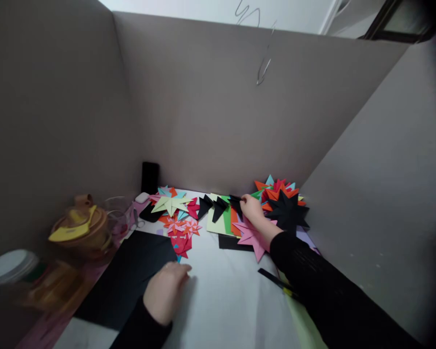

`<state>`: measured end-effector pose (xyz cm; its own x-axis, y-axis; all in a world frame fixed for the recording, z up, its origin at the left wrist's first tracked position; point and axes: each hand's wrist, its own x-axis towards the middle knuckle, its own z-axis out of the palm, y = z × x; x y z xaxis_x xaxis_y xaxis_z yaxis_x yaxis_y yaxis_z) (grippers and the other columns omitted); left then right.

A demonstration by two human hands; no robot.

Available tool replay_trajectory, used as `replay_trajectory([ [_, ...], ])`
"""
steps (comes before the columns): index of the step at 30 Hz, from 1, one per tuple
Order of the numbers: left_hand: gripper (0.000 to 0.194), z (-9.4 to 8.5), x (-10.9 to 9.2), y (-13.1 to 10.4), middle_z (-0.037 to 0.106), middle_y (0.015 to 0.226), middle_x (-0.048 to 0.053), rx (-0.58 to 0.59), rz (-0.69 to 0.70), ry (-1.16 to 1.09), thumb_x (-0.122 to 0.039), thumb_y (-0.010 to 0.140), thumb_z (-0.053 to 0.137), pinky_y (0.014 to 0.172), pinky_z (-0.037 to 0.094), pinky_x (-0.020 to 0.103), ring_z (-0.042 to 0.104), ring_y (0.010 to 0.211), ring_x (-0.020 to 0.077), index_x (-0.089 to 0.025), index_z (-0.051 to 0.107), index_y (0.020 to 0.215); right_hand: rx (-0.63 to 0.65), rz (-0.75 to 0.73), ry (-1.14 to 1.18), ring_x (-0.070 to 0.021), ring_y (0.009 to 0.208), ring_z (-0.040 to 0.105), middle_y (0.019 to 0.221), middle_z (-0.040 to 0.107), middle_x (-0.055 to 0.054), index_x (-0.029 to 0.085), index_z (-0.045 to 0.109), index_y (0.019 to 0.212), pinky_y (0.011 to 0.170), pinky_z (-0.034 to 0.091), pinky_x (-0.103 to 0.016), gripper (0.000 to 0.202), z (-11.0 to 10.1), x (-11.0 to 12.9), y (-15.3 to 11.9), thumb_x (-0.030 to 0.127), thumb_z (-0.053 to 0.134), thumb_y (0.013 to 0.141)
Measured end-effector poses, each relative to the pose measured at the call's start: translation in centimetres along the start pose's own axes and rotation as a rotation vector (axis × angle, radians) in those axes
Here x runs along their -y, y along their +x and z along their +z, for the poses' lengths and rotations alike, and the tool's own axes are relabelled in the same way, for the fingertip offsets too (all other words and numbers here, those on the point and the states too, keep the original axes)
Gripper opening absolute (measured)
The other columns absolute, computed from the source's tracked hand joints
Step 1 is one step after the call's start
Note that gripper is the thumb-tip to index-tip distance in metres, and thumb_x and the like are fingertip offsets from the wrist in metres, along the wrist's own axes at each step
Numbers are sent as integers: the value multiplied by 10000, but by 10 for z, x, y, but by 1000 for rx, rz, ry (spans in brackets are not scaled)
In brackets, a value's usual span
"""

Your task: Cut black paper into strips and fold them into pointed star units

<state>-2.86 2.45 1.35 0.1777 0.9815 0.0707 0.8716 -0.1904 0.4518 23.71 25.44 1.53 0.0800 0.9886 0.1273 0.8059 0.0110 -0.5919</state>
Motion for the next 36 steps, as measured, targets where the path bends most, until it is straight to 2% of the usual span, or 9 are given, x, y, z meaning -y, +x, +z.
replay_trajectory([
  [3,248,-24,18,-1,661,920,88,-56,-71,132,-140,798,457,787,444,340,588,897,241,-201,668,913,100,-146,56,-197,882,587,912,649,-71,153,626,955,795,443,-314,198,-11,3,-53,198,471,840],
  [6,402,-39,45,-8,592,1112,133,-47,-327,341,-232,746,546,773,447,411,525,1033,324,-191,576,1144,276,-288,127,-176,704,598,756,652,-13,173,647,854,649,453,-280,188,-17,1,-119,248,484,798],
  [11,662,-29,74,-19,371,1404,151,69,-527,355,-416,705,602,885,391,495,364,1236,402,-223,426,1313,512,-365,239,-136,556,543,624,608,7,168,648,906,532,392,-234,214,-18,-13,-210,241,495,776],
  [17,279,-18,68,-26,678,931,178,-53,-497,219,-308,812,473,825,432,446,626,909,314,-146,646,959,507,-338,362,-169,639,556,691,622,-25,162,643,862,608,422,-271,203,-6,-32,-245,270,494,777],
  [22,207,-41,64,-44,688,853,126,-449,-514,-87,-230,736,522,821,437,401,632,877,285,-172,637,898,473,-324,438,-191,702,572,767,646,-47,165,643,860,653,437,-296,204,0,-42,-246,285,502,774],
  [25,307,-56,52,-54,664,843,88,-732,-513,-365,-368,725,541,736,470,321,628,838,230,-169,569,956,473,-327,466,-186,674,555,729,628,-37,171,644,853,632,430,-297,194,2,-47,-245,292,515,773],
  [27,399,-58,36,-57,632,726,35,-806,-482,-589,-457,672,582,602,468,257,620,681,175,-166,533,941,460,-306,497,-180,655,544,716,617,-34,170,641,866,617,426,-297,202,3,-49,-245,309,524,777],
  [31,441,-40,-7,-52,516,545,-54,-712,-409,-982,-437,526,730,467,382,178,512,481,85,-168,492,782,489,-263,622,-168,663,541,801,632,-60,163,626,953,607,430,-292,301,1,-40,-253,405,541,795],
  [36,393,13,-58,-47,435,466,-87,-502,-372,-1252,-356,554,751,439,347,160,430,408,46,-175,411,631,777,-348,944,-171,706,584,974,638,-88,183,537,1168,607,461,-283,626,-8,-3,-272,605,601,709],
])
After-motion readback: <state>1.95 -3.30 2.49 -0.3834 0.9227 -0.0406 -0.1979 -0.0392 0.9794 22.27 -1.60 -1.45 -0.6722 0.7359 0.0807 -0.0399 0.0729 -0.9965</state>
